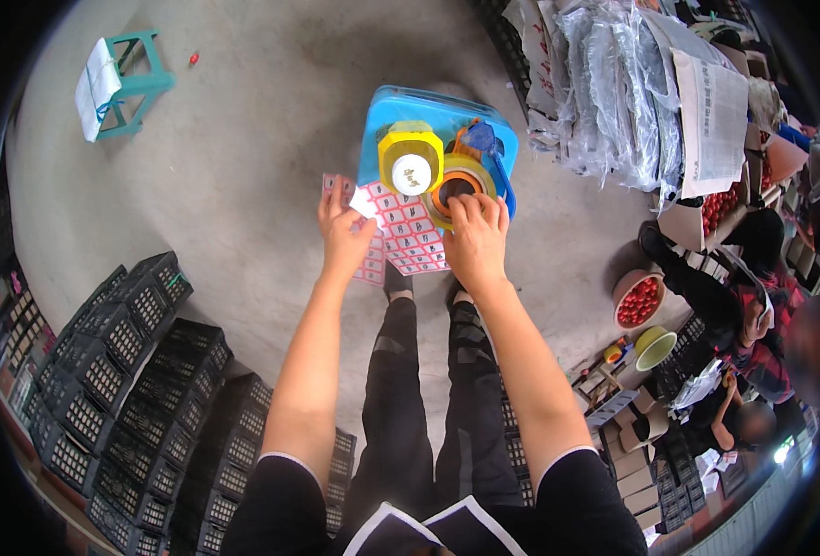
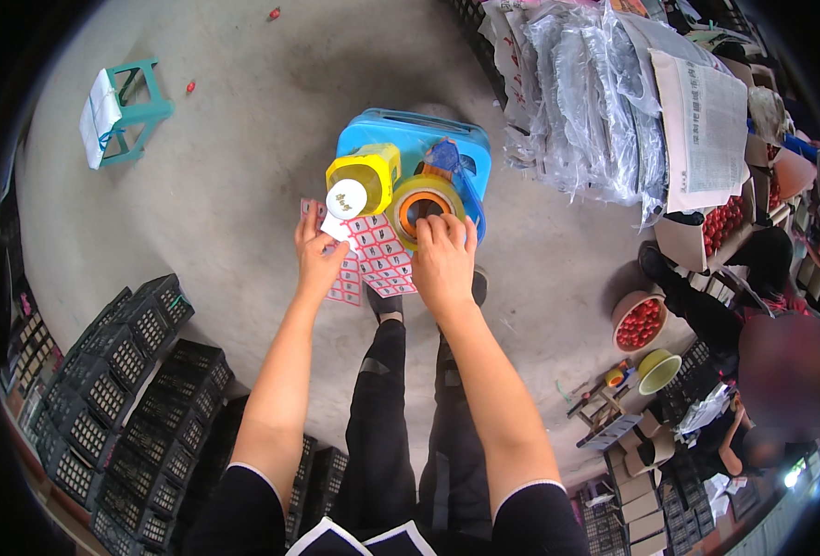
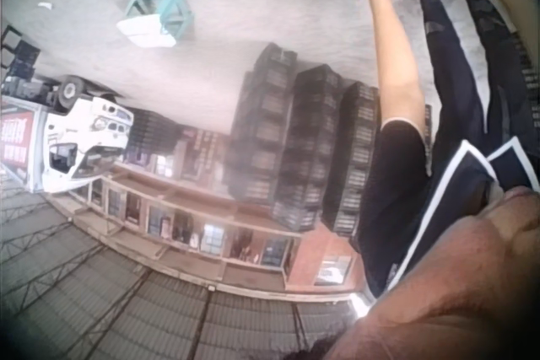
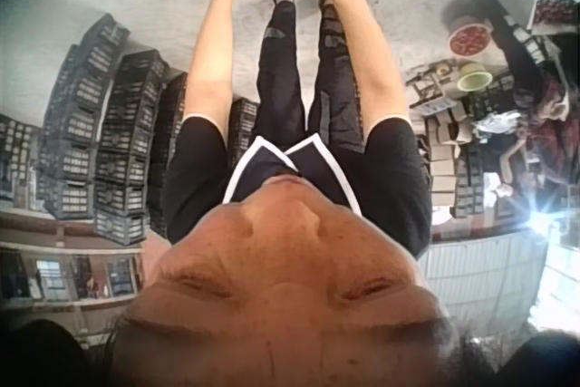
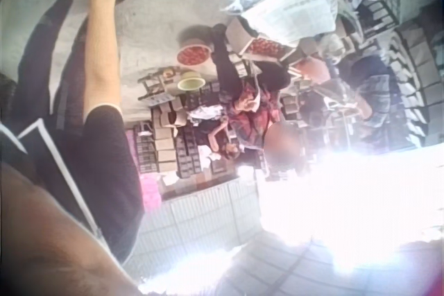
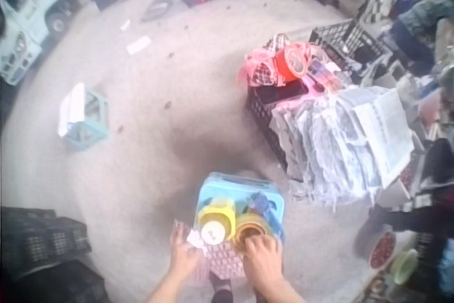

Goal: The person prepares plastic crates with paper lining, stacks them, and then peels multiple small adhesive labels from a sheet to apply them to their pants for quick access while working in a fruit processing area.

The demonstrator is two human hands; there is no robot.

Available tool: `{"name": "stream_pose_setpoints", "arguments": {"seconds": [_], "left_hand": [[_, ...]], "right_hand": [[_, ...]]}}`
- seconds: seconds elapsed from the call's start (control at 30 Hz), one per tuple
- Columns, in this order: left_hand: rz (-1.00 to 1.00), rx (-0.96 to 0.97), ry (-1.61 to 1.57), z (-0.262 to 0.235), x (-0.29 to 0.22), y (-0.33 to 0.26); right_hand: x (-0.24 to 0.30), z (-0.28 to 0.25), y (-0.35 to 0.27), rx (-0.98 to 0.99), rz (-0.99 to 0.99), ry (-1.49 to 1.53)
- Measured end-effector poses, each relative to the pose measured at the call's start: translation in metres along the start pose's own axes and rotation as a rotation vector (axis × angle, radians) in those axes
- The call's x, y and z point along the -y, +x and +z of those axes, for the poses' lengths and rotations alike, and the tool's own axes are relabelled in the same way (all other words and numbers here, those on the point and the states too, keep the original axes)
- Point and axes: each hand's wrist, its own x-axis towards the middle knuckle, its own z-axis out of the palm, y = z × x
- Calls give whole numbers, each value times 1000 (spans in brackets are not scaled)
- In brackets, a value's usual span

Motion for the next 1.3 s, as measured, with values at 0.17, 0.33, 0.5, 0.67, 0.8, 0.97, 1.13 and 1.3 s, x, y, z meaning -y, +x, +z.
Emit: {"name": "stream_pose_setpoints", "arguments": {"seconds": [0.17, 0.33, 0.5, 0.67, 0.8, 0.97, 1.13, 1.3], "left_hand": [[-51, -18, 40, 9, -17, 16], [-211, -94, -41, 21, -27, 21], [-309, -176, -128, 29, -30, 24], [-319, -243, -299, 12, -28, 11], [-195, -141, -124, -60, -58, -31], [-231, 30, -584, -167, -195, -79], [186, -37, -338, -284, -299, -93], [535, 324, -304, -362, -369, -109]], "right_hand": [[-15, -5, 3, 103, -154, -127], [-42, -16, 2, 146, -203, -207], [-37, -33, -7, 14, -120, -12], [-17, -7, -17, 166, -220, -58], [29, -52, -38, 148, -54, 149], [123, -153, -69, 168, 68, 801], [152, -263, -100, 178, 505, 1329], [175, -391, -163, 329, 475, 1388]]}}
